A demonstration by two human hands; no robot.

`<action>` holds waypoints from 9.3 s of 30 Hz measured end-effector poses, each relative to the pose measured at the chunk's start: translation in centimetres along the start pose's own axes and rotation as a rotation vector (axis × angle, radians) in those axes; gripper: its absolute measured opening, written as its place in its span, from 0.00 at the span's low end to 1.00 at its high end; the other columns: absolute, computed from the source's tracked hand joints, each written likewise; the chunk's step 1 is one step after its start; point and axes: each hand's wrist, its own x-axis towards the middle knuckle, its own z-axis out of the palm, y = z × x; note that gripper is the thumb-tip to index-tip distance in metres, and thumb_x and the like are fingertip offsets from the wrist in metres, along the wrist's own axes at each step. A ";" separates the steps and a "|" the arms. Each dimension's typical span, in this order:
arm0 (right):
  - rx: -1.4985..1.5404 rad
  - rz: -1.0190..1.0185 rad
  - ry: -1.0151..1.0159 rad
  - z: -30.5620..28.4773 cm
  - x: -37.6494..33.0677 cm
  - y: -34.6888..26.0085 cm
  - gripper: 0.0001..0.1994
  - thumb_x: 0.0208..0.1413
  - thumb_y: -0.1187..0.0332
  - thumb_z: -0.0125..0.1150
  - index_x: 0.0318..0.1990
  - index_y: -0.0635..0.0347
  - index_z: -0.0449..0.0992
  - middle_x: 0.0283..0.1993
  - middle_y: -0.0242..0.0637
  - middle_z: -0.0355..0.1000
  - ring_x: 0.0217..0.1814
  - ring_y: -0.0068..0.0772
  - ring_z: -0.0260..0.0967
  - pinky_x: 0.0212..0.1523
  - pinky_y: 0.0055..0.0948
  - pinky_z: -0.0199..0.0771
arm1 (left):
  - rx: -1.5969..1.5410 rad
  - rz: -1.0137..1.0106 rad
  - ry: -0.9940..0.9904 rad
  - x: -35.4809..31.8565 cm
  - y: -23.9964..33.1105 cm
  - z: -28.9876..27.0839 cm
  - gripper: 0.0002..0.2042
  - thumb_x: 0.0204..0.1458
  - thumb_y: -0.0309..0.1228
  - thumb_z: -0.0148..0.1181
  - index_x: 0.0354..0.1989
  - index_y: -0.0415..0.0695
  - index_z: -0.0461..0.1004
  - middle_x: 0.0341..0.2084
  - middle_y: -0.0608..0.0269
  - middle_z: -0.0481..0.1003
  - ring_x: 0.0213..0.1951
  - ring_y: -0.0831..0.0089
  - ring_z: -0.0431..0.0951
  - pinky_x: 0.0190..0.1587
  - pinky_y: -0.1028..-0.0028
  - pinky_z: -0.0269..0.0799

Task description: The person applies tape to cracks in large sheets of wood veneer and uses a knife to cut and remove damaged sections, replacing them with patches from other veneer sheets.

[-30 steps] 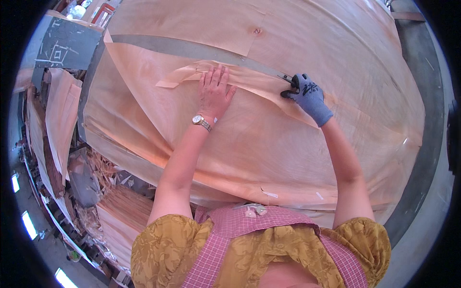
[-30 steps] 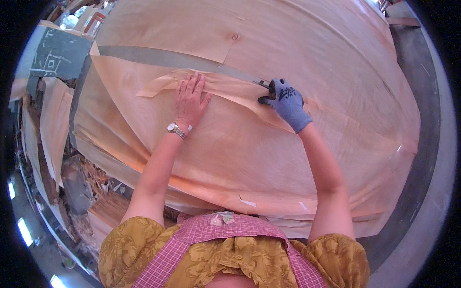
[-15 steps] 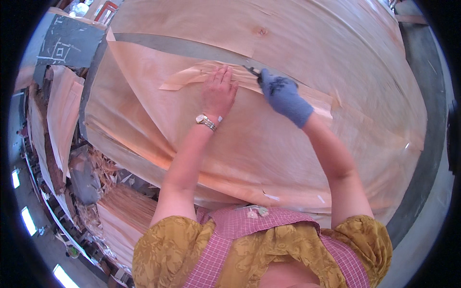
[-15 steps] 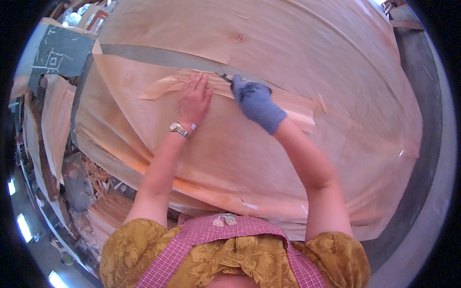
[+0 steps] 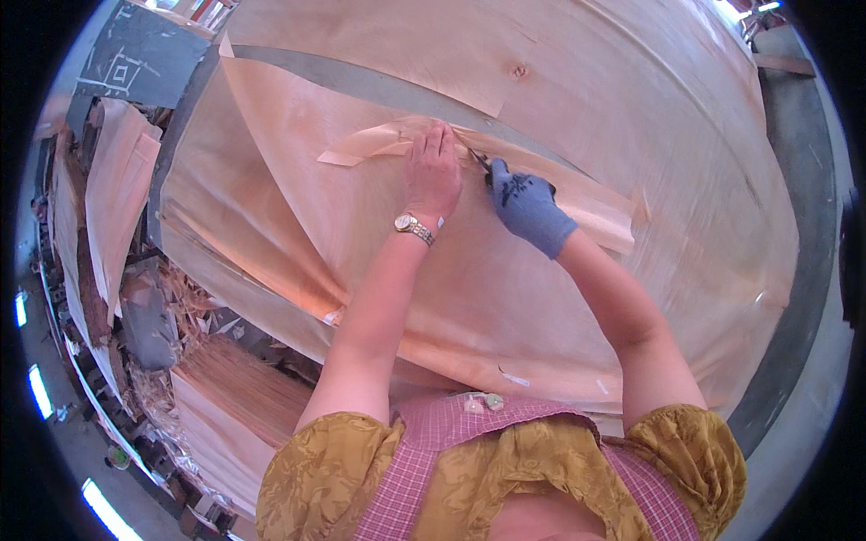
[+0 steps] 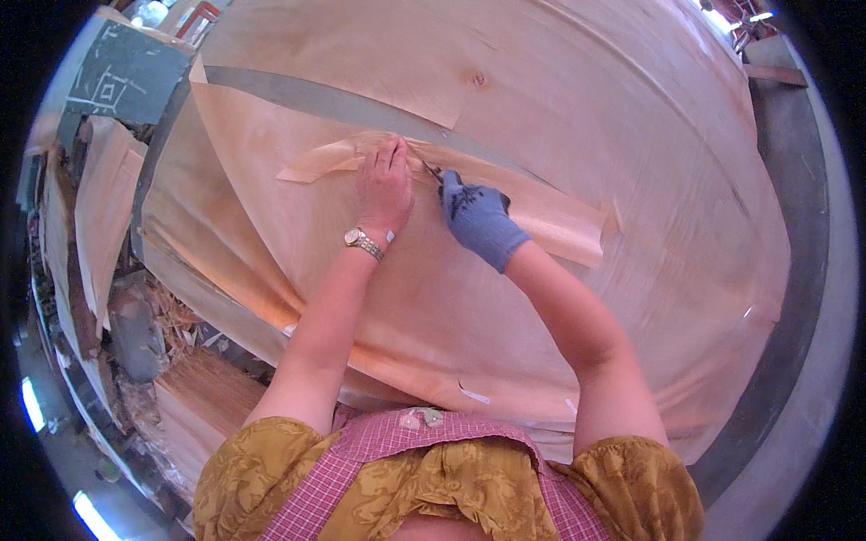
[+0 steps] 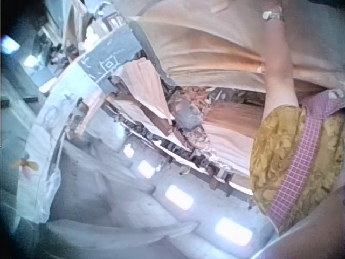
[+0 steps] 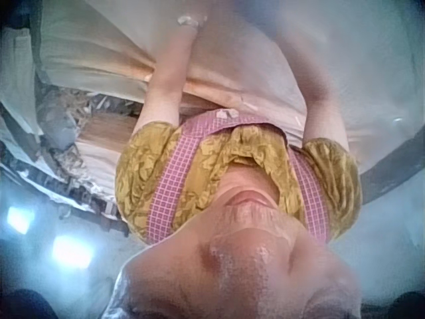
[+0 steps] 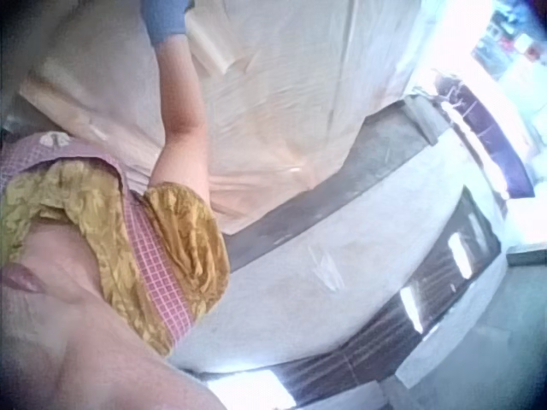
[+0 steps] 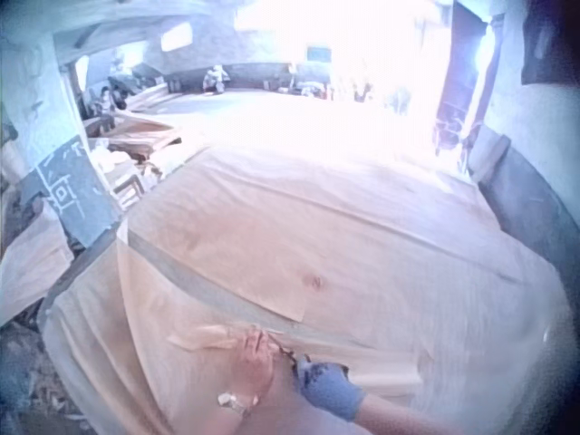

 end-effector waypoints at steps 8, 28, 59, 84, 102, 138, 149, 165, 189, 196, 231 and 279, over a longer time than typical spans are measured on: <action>0.013 -0.122 0.045 1.2 -0.7 4.1 0.12 0.64 0.61 0.45 0.46 0.58 0.66 0.31 0.47 0.78 0.29 0.49 0.78 0.25 0.50 0.73 | -0.209 0.073 -0.086 0.0 2.9 0.9 0.20 0.52 0.23 0.49 0.55 0.43 0.73 0.55 0.57 0.72 0.55 0.58 0.72 0.57 0.62 0.68; -0.063 -0.325 0.353 0.6 -8.8 9.3 0.10 0.54 0.62 0.58 0.42 0.50 0.72 0.33 0.33 0.70 0.37 0.39 0.71 0.36 0.43 0.67 | -0.024 0.157 -0.245 1.4 3.5 -0.2 0.17 0.52 0.25 0.51 0.50 0.45 0.75 0.50 0.59 0.74 0.52 0.60 0.73 0.54 0.59 0.66; 0.584 0.358 0.315 1.6 0.1 6.9 0.22 0.46 0.52 0.71 0.42 0.56 0.72 0.44 0.47 0.72 0.49 0.50 0.71 0.47 0.44 0.71 | -0.249 -0.009 -0.626 4.5 4.2 -3.7 0.15 0.54 0.39 0.58 0.49 0.51 0.72 0.60 0.53 0.67 0.64 0.60 0.64 0.62 0.48 0.55; 0.628 0.372 0.239 1.4 1.5 7.0 0.24 0.42 0.50 0.73 0.41 0.55 0.74 0.43 0.45 0.75 0.48 0.48 0.73 0.47 0.42 0.71 | 0.161 -0.021 -0.313 -0.8 6.9 -2.6 0.17 0.38 0.54 0.70 0.25 0.54 0.80 0.37 0.64 0.73 0.46 0.64 0.72 0.49 0.59 0.60; 0.695 0.290 0.139 0.1 1.5 8.9 0.30 0.47 0.38 0.64 0.41 0.58 0.77 0.43 0.49 0.77 0.48 0.49 0.73 0.49 0.41 0.71 | 0.140 0.254 -0.159 3.1 4.2 -2.7 0.07 0.44 0.37 0.68 0.29 0.53 0.76 0.33 0.67 0.72 0.42 0.67 0.71 0.48 0.62 0.59; 1.335 0.310 0.063 -2.9 -2.3 10.0 0.25 0.52 0.40 0.63 0.37 0.55 0.78 0.27 0.25 0.71 0.24 0.13 0.61 0.22 0.17 0.57 | -0.311 -0.003 -0.067 1.2 3.7 -3.8 0.12 0.60 0.33 0.54 0.48 0.42 0.76 0.36 0.61 0.77 0.36 0.68 0.76 0.41 0.69 0.70; 1.714 -0.050 -0.006 -2.8 -7.8 -1.5 0.13 0.60 0.65 0.62 0.47 0.63 0.78 0.35 0.28 0.75 0.30 0.18 0.68 0.32 0.21 0.70 | -1.057 -0.570 -0.040 2.8 5.6 -2.4 0.15 0.63 0.41 0.55 0.47 0.42 0.74 0.35 0.62 0.75 0.38 0.72 0.74 0.42 0.72 0.69; 1.834 0.519 0.312 0.4 -2.8 -0.4 0.11 0.58 0.60 0.63 0.40 0.59 0.79 0.31 0.31 0.77 0.22 0.18 0.64 0.19 0.18 0.58 | -0.214 0.076 0.065 1.6 0.9 -1.2 0.15 0.50 0.28 0.62 0.48 0.52 0.77 0.43 0.66 0.77 0.49 0.65 0.74 0.50 0.64 0.64; 1.890 0.573 0.286 4.0 0.5 -0.8 0.11 0.55 0.60 0.65 0.35 0.59 0.81 0.28 0.31 0.77 0.22 0.22 0.68 0.22 0.23 0.63 | -0.120 0.192 -0.066 2.4 1.6 -1.2 0.09 0.49 0.43 0.64 0.32 0.55 0.82 0.39 0.73 0.77 0.45 0.70 0.72 0.49 0.63 0.59; 1.858 0.529 0.236 4.4 -0.1 0.2 0.10 0.55 0.61 0.65 0.33 0.59 0.80 0.27 0.31 0.76 0.23 0.23 0.70 0.23 0.23 0.66 | -0.080 0.049 -0.108 2.6 3.1 -0.5 0.09 0.48 0.45 0.65 0.30 0.55 0.82 0.37 0.73 0.76 0.46 0.71 0.71 0.49 0.63 0.59; 0.506 0.338 0.196 0.3 -18.8 11.1 0.14 0.51 0.56 0.65 0.36 0.56 0.73 0.35 0.47 0.75 0.41 0.51 0.73 0.38 0.46 0.71 | -0.116 0.077 -0.792 11.7 -5.8 -13.4 0.12 0.48 0.40 0.66 0.29 0.43 0.78 0.30 0.56 0.79 0.34 0.61 0.79 0.38 0.61 0.70; -0.311 -0.041 -0.144 -9.4 4.1 26.0 0.09 0.65 0.58 0.46 0.44 0.49 0.68 0.30 0.46 0.75 0.33 0.52 0.75 0.33 0.50 0.70 | -0.117 -0.117 -0.030 17.7 3.2 7.9 0.25 0.38 0.49 0.72 0.41 0.46 0.75 0.48 0.62 0.72 0.53 0.61 0.69 0.55 0.61 0.65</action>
